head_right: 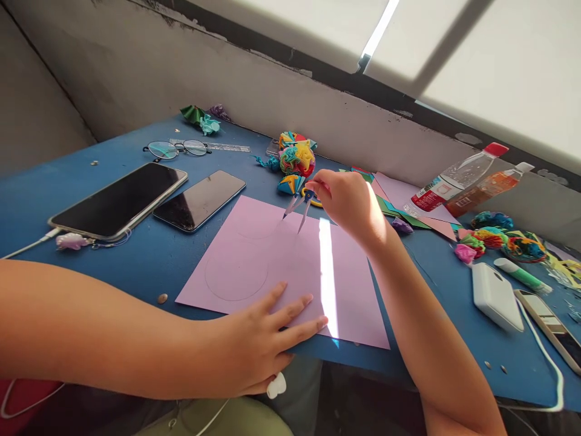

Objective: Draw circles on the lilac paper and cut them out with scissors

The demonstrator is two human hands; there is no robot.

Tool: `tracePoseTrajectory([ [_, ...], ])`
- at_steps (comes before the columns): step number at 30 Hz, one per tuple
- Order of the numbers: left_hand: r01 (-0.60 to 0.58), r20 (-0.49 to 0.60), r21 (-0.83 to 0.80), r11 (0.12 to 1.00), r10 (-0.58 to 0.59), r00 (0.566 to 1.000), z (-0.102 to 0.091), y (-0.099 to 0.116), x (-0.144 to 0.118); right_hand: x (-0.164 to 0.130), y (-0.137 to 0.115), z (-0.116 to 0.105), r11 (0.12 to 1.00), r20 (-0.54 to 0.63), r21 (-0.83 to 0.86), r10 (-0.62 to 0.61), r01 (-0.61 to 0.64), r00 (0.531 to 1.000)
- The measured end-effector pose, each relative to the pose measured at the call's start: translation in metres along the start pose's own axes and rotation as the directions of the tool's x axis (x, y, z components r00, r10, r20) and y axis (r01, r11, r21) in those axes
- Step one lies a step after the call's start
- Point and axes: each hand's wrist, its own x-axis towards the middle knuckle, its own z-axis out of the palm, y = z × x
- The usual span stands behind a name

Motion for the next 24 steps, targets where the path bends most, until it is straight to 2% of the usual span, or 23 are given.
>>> tracePoseTrajectory([
  [10,0.025,-0.012,-0.008,1.0,-0.025,1.0,0.004,0.002,0.0,-0.004,0.01,0.001,0.986,-0.004,-0.069,0.153,-0.153,0.988],
  [16,0.018,0.017,0.003,1.0,-0.018,1.0,0.002,0.002,0.001,-0.006,0.004,0.0,0.998,-0.008,0.041,0.039,-0.039,0.999],
  [24,0.017,-0.011,-0.003,1.0,-0.017,1.0,0.003,0.002,-0.001,-0.01,0.001,0.003,0.997,-0.051,0.072,-0.039,0.042,0.998],
])
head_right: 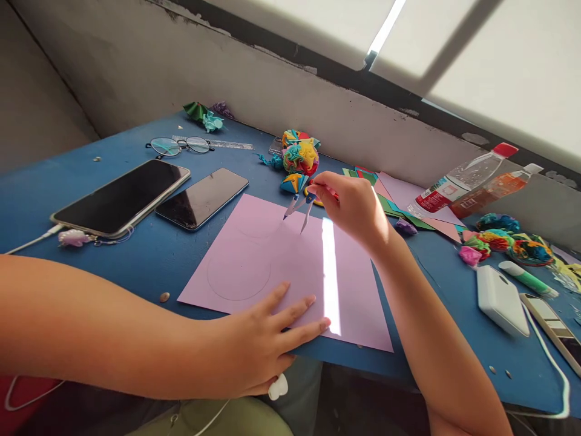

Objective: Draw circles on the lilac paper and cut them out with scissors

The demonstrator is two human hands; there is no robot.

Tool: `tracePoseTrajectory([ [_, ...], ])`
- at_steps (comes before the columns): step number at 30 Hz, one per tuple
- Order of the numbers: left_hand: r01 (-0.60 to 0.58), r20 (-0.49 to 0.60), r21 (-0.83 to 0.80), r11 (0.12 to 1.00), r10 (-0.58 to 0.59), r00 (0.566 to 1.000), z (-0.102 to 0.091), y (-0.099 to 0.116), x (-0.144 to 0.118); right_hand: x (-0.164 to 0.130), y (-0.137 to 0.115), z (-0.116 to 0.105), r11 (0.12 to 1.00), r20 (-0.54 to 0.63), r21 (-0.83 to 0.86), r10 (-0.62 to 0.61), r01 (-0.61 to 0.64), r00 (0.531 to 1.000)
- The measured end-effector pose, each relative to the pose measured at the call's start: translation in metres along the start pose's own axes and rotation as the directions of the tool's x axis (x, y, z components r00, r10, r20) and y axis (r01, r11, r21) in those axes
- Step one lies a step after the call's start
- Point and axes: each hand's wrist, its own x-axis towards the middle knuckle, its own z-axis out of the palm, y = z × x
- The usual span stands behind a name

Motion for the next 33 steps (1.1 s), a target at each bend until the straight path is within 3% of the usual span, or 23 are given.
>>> tracePoseTrajectory([
  [11,-0.01,0.048,0.012,1.0,0.009,0.999,-0.006,-0.001,0.002,0.001,0.006,0.005,0.997,-0.036,0.066,0.047,-0.044,0.998],
  [21,0.007,-0.007,-0.007,1.0,-0.007,1.0,0.002,0.0,0.002,-0.002,0.01,0.004,0.993,-0.1,0.113,0.058,-0.046,0.993],
  [33,-0.023,0.094,0.01,1.0,0.022,0.995,-0.011,-0.003,0.004,-0.002,0.009,0.007,0.996,-0.094,0.072,0.051,-0.044,0.994],
])
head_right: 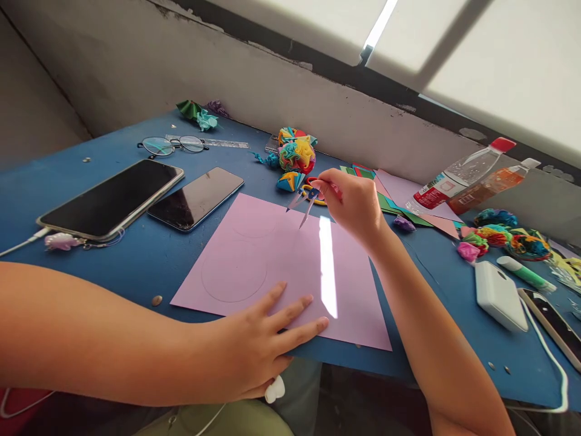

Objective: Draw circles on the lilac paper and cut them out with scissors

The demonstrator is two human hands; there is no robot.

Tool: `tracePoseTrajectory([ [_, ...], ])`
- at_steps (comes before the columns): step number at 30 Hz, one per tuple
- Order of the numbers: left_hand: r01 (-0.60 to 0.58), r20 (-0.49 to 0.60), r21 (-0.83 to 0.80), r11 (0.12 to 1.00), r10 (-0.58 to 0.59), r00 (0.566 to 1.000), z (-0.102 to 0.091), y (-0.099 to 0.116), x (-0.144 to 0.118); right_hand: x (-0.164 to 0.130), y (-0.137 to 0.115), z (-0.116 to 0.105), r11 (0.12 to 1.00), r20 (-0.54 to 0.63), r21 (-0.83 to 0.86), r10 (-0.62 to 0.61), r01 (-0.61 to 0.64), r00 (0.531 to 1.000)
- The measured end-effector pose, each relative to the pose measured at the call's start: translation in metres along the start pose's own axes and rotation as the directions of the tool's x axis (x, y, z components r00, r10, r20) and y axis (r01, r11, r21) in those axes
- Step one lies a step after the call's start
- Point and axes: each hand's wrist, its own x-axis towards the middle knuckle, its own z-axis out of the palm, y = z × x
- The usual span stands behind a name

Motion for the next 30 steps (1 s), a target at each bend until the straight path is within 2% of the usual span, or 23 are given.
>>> tracePoseTrajectory([
  [7,0.008,-0.038,-0.002,1.0,-0.008,0.999,0.003,0.0,0.0,0.0,0.001,0.0,1.0,-0.01,0.009,-0.026,0.027,1.0],
  [15,0.006,-0.013,-0.017,1.0,-0.006,1.0,0.003,0.001,-0.001,0.001,0.011,0.007,0.989,-0.12,0.019,-0.141,0.145,0.983],
  [30,0.001,0.014,-0.032,0.999,-0.001,1.0,0.0,-0.001,0.0,0.0,0.013,0.006,0.991,-0.11,-0.012,-0.136,0.136,0.985],
])
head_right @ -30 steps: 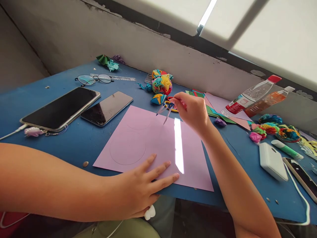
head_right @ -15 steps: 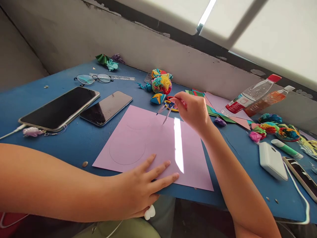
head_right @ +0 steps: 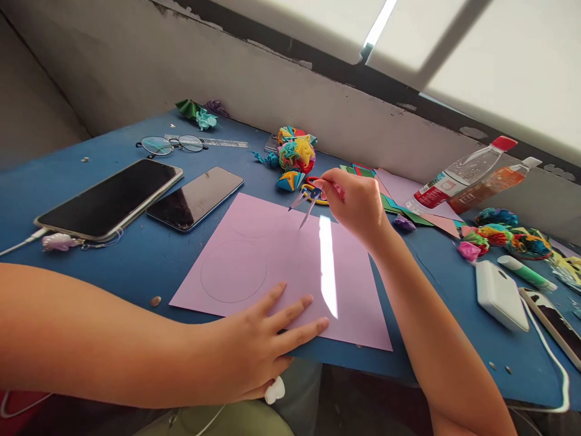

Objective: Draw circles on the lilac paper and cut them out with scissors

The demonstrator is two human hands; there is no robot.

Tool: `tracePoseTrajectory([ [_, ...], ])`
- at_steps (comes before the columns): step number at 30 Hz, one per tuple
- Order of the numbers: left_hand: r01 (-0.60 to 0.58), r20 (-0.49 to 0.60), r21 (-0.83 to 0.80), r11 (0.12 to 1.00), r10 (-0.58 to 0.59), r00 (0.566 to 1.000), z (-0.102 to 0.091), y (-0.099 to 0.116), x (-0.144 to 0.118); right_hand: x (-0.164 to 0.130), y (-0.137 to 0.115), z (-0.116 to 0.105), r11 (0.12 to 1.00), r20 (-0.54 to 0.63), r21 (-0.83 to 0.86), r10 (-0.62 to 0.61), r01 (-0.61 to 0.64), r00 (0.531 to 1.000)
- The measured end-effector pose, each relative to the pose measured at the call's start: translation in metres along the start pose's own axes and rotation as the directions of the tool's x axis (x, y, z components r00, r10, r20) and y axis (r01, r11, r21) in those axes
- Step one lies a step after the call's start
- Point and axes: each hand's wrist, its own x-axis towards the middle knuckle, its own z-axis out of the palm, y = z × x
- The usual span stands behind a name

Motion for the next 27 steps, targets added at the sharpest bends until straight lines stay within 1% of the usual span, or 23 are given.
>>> tracePoseTrajectory([
  [6,0.007,-0.039,0.001,1.0,-0.006,0.999,0.002,0.001,0.0,0.0,0.001,0.001,1.0,-0.022,-0.01,-0.023,0.023,0.999],
  [9,0.01,-0.053,0.006,1.0,-0.01,0.999,0.002,0.001,0.0,0.0,0.0,0.0,1.0,-0.015,-0.008,-0.02,0.02,1.0],
  [13,0.008,-0.045,0.016,1.0,-0.007,0.999,0.001,0.0,0.0,-0.001,0.001,0.001,1.0,-0.008,0.003,0.0,0.0,1.0],
  [17,-0.002,-0.012,0.022,1.0,0.003,1.0,-0.001,0.0,0.0,-0.002,-0.001,0.002,1.0,-0.003,-0.006,0.007,-0.007,1.0],
  [20,-0.005,0.012,0.019,1.0,0.005,1.0,-0.001,0.0,0.001,-0.001,-0.004,-0.003,0.999,0.0,0.012,0.046,-0.046,0.999],
  [22,-0.004,0.019,0.015,1.0,0.004,1.0,-0.001,0.0,0.0,0.001,-0.002,-0.008,0.988,0.013,0.097,0.116,-0.116,0.993],
  [23,-0.004,0.016,0.011,1.0,0.003,1.0,-0.001,0.001,0.0,0.002,0.001,-0.01,0.972,0.057,0.17,0.155,-0.163,0.986],
  [24,-0.005,0.009,0.007,1.0,0.005,1.0,-0.001,0.001,0.0,0.003,0.006,-0.011,0.942,0.138,0.255,0.187,-0.217,0.973],
  [25,-0.005,-0.001,0.004,1.0,0.005,1.0,-0.002,0.0,0.0,0.003,0.013,-0.012,0.9,0.255,0.335,0.199,-0.28,0.946],
  [26,-0.006,-0.012,-0.001,1.0,0.006,1.0,-0.002,0.0,-0.001,0.002,0.021,-0.011,0.851,0.39,0.395,0.185,-0.345,0.902],
  [27,-0.007,-0.022,-0.008,1.0,0.007,1.0,-0.003,0.0,-0.001,0.0,0.029,-0.008,0.808,0.514,0.424,0.156,-0.408,0.843],
])
